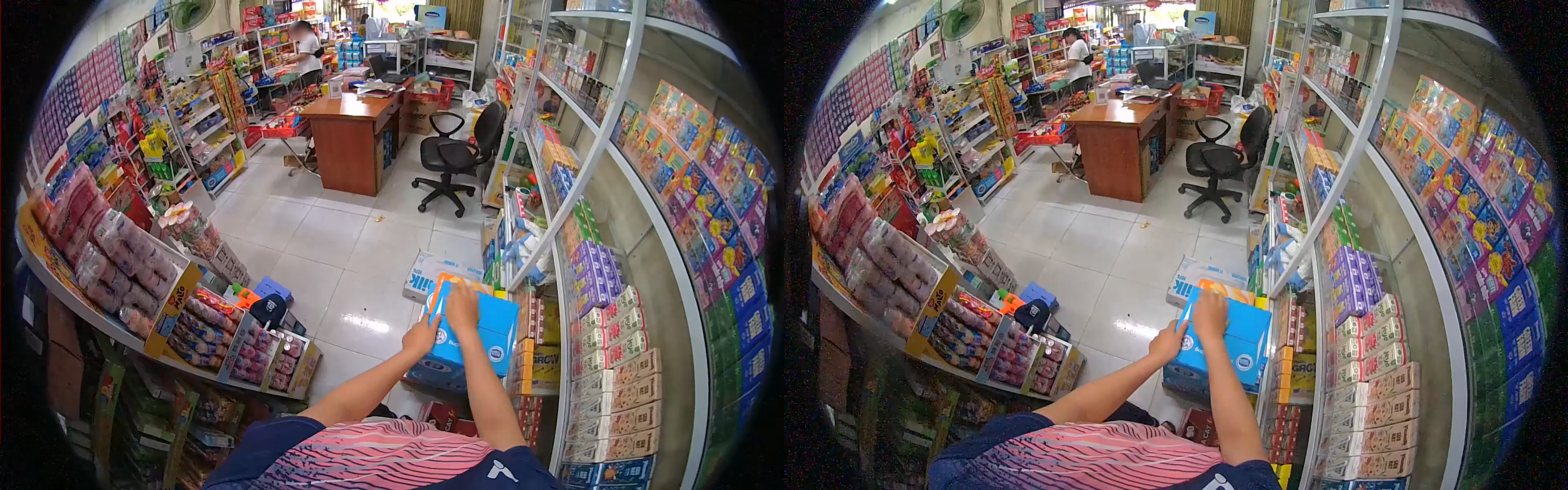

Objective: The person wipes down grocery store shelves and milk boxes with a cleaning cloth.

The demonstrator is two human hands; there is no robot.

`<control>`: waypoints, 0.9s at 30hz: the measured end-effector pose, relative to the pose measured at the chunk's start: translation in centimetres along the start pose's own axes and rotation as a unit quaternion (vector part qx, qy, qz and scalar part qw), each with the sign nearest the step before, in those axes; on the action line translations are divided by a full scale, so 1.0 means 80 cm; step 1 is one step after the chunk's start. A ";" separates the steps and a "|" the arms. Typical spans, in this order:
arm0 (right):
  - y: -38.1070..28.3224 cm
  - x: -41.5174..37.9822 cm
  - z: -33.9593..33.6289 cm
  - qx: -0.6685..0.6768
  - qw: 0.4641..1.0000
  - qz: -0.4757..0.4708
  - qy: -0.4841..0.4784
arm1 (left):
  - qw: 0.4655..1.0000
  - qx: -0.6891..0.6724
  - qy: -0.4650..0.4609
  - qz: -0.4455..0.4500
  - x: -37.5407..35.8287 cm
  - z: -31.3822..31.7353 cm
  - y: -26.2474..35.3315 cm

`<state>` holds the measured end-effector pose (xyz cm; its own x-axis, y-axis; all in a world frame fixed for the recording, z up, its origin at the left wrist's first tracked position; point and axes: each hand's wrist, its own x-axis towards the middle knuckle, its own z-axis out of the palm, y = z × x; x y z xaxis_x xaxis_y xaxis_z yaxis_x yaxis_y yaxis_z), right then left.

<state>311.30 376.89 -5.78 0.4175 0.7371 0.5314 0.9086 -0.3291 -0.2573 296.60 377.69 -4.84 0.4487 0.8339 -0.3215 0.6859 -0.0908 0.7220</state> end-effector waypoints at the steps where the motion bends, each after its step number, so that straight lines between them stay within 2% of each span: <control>1: -0.005 -0.003 -0.004 0.058 0.997 -0.055 0.008 | 1.000 -0.006 0.015 -0.005 0.001 0.002 0.000; 2: -0.011 -0.007 -0.002 0.117 0.987 -0.109 0.015 | 0.999 -0.009 0.030 -0.012 0.000 0.004 -0.004; 3: 0.013 -0.005 0.003 0.103 0.992 -0.070 -0.016 | 0.999 -0.002 0.043 0.009 0.004 0.011 -0.013; 5: 0.061 0.008 -0.023 0.058 0.981 0.127 -0.133 | 1.000 -0.002 0.023 0.004 0.004 0.000 -0.004; 7: 0.079 0.006 -0.073 -0.064 0.974 0.194 -0.098 | 1.000 -0.011 0.005 -0.001 0.008 0.005 -0.005; 8: 0.094 0.001 -0.070 -0.068 0.974 0.191 -0.102 | 1.000 -0.015 0.003 -0.003 0.007 0.007 -0.005; 10: 0.111 -0.007 -0.053 0.044 0.997 0.049 0.048 | 1.000 -0.014 0.021 0.000 0.008 0.006 -0.007; 11: 0.068 -0.002 -0.087 0.142 0.987 0.069 0.018 | 1.000 -0.014 0.023 0.002 0.010 0.004 -0.006; 13: 0.030 -0.011 -0.080 0.184 0.983 0.011 0.024 | 1.000 -0.010 0.030 -0.004 0.007 0.007 -0.007; 15: -0.002 -0.045 -0.060 0.180 0.978 -0.089 -0.049 | 1.000 -0.009 0.027 0.002 0.012 0.013 -0.012; 16: -0.013 -0.056 -0.070 0.182 0.978 -0.084 -0.054 | 1.000 -0.009 0.027 0.008 0.014 0.014 -0.014; 18: -0.034 -0.067 -0.100 0.058 0.988 -0.041 -0.140 | 1.000 0.003 0.005 0.010 0.008 0.007 -0.012; 19: -0.009 -0.073 -0.092 0.064 0.986 0.012 -0.151 | 1.000 -0.004 0.007 0.011 0.004 0.006 -0.010; 20: 0.006 -0.079 -0.100 0.065 0.987 0.011 -0.150 | 1.000 -0.010 0.010 0.015 0.004 0.004 -0.008; 22: 0.025 -0.090 -0.114 -0.022 0.979 0.197 -0.043 | 1.000 0.000 0.012 0.015 0.007 0.003 -0.008; 25: 0.012 -0.103 -0.086 -0.082 0.984 0.156 0.002 | 1.000 0.002 0.010 0.012 0.008 0.007 -0.010; 27: -0.043 -0.100 -0.076 -0.054 0.990 0.125 -0.047 | 1.000 0.001 0.012 0.012 0.012 0.006 -0.011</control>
<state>304.97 368.56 -4.24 0.6307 0.6748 0.3833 0.7756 -0.5653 -0.2809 296.69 378.30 -6.11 0.4512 0.8446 -0.2881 0.6758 -0.1126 0.7284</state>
